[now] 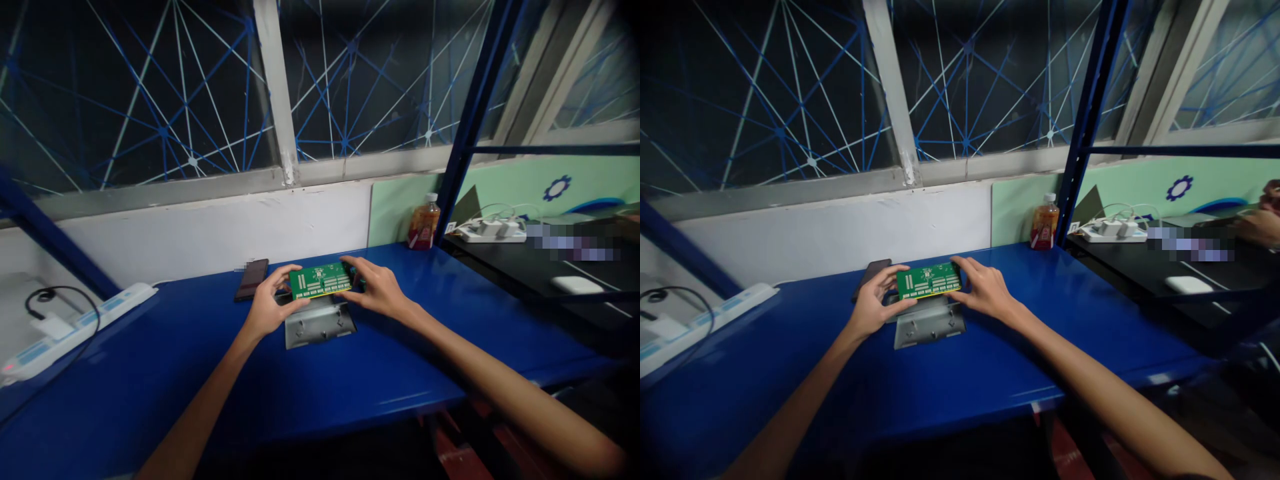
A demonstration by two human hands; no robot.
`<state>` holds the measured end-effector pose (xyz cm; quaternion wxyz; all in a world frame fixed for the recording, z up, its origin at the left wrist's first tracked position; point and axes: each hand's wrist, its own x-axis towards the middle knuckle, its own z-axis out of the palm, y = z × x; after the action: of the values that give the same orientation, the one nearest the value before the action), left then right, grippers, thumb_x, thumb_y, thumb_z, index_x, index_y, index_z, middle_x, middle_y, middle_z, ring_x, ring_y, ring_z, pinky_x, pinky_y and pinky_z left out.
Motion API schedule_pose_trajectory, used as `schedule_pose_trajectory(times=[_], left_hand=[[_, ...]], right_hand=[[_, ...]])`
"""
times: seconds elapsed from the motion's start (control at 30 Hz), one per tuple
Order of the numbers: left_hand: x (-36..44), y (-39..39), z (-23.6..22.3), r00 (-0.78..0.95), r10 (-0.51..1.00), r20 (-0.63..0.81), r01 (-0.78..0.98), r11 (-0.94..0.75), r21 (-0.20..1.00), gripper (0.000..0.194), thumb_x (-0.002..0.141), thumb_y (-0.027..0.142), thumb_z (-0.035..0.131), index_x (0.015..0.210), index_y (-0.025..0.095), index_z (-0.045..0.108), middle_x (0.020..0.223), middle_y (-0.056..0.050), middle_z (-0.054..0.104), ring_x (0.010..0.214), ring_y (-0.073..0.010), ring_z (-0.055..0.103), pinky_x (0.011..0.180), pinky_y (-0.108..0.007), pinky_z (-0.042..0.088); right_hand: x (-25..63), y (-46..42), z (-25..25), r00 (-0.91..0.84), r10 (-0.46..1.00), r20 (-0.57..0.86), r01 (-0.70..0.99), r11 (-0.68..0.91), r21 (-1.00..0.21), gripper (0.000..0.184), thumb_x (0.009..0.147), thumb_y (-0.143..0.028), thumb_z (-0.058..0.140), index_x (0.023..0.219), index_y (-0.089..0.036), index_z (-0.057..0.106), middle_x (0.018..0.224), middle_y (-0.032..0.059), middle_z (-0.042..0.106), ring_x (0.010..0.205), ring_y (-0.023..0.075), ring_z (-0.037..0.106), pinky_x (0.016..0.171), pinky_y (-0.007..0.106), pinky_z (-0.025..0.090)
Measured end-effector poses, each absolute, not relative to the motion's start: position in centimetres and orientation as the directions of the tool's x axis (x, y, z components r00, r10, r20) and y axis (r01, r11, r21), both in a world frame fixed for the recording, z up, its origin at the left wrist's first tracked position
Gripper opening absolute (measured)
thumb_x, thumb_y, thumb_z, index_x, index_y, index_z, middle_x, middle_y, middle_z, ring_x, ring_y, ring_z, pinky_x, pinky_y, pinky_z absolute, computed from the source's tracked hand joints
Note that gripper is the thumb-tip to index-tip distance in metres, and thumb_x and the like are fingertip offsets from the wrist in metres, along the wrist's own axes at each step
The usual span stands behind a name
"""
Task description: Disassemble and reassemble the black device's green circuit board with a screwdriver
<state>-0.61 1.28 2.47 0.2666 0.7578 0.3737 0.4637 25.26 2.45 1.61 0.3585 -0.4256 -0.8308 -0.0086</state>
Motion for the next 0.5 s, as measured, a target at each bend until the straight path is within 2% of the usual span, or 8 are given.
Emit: schedule_pose_trajectory(times=[0.17, 0.33, 0.5], left_hand=[[-0.28, 0.92, 2.48, 0.278, 0.814, 0.510, 0.300, -0.578, 0.759, 0.054, 0.069, 0.031, 0.074, 0.117, 0.018, 0.052, 0.110, -0.010, 0.061, 0.100, -0.0262, 0.061, 0.087, -0.040, 0.052], [-0.47, 1.11, 2.48, 0.292, 0.819, 0.494, 0.272, -0.566, 0.778, 0.056, 0.069, 0.030, 0.075, 0.118, 0.018, 0.051, 0.112, -0.010, 0.061, 0.102, -0.0266, 0.061, 0.089, -0.040, 0.051], [-0.72, 1.24, 2.66, 0.292, 0.828, 0.479, 0.215, -0.545, 0.810, 0.069, 0.070, 0.029, 0.075, 0.131, 0.017, 0.045, 0.126, -0.013, 0.057, 0.113, -0.0299, 0.056, 0.096, -0.044, 0.048]], right_hand=[[25.31, 2.65, 1.46, -0.371, 0.732, 0.571, 0.689, 0.630, -0.359, 0.065, 0.076, -0.045, 0.063, 0.131, -0.022, 0.038, 0.113, 0.0108, 0.062, 0.067, 0.0162, 0.062, 0.062, 0.030, 0.044], [25.24, 2.54, 1.54, -0.354, 0.728, 0.587, 0.665, 0.637, -0.389, 0.057, 0.075, -0.045, 0.066, 0.122, -0.023, 0.044, 0.111, 0.0092, 0.063, 0.066, 0.0156, 0.062, 0.062, 0.030, 0.045], [25.10, 2.23, 1.95, -0.308, 0.706, 0.638, 0.633, 0.652, -0.417, 0.058, 0.073, -0.047, 0.068, 0.120, -0.022, 0.046, 0.107, 0.0078, 0.065, 0.064, 0.0152, 0.062, 0.064, 0.031, 0.046]])
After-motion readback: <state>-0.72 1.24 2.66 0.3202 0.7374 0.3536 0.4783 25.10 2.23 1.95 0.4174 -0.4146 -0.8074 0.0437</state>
